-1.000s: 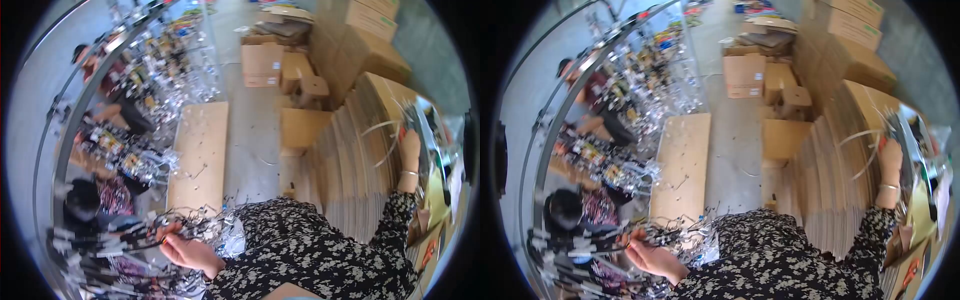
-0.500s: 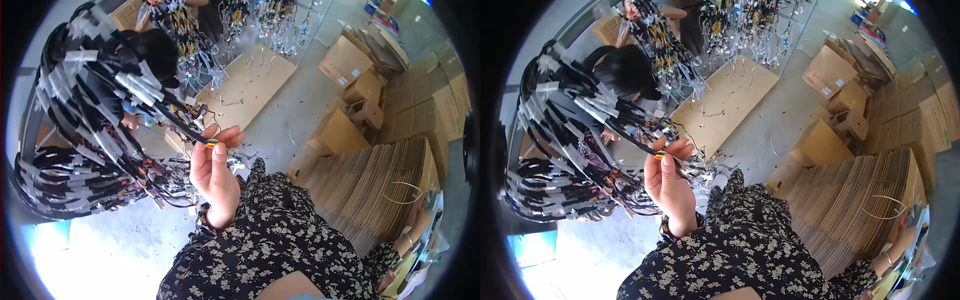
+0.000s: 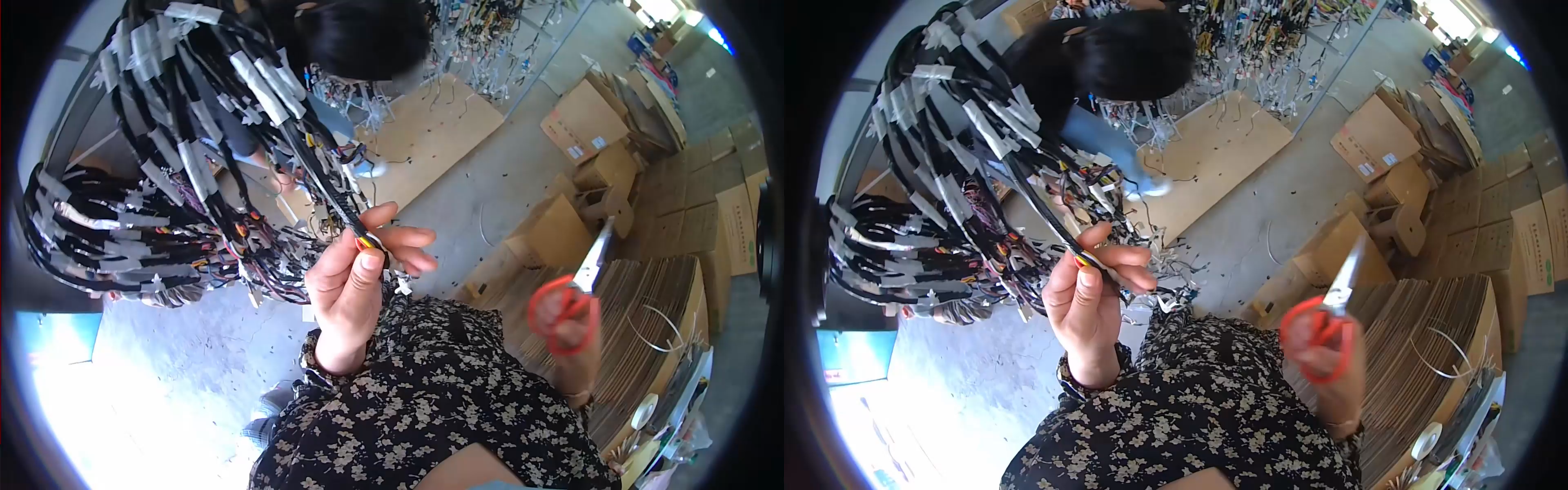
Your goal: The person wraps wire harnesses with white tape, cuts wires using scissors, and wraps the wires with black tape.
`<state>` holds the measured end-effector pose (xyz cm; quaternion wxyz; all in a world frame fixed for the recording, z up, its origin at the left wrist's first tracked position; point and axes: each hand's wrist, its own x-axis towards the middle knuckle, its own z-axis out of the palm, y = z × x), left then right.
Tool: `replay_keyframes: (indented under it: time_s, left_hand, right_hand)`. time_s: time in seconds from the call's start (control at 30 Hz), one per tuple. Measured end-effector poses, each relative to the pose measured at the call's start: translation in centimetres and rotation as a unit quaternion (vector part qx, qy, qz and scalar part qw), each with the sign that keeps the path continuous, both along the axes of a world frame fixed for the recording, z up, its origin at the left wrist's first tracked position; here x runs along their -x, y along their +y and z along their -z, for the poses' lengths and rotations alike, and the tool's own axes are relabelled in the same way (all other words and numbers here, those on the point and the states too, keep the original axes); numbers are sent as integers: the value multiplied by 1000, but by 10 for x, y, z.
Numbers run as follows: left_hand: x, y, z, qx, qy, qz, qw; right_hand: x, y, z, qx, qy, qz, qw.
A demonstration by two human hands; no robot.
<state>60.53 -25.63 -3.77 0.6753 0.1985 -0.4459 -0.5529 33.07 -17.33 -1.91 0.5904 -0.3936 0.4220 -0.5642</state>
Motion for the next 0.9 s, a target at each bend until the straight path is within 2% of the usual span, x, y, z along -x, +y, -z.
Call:
replay_keyframes:
  time_s: [0.13, 0.23, 0.27, 0.37, 0.4, 0.53, 0.73, 0.9]
  left_hand:
    - [5, 14, -15, -21, -98, -37, 994]
    - [3, 34, -21, -63, -136, -24, 988]
    - [4, 34, -21, -60, -116, -26, 991]
    - [12, 39, -23, -37, -154, -57, 986]
    - [14, 41, -23, -32, -168, -65, 983]
    - [12, 40, -26, 48, -166, -52, 984]
    - [11, 44, -32, 47, -224, -44, 973]
    - [15, 44, -25, 59, -189, -30, 980]
  right_hand:
    - [-24, -14, -7, -88, 33, -223, 970]
    - [-38, -12, -11, -50, -55, -304, 950]
    - [-44, -15, -8, -53, -96, -328, 938]
    - [-51, -27, -5, -49, -82, -384, 918]
    - [-55, -26, -13, -85, -69, -377, 920]
    - [-70, -25, -27, -84, -9, -367, 927]
    - [-67, -22, -28, -96, -14, -375, 922]
    - [-57, -20, -19, -84, -18, -394, 915]
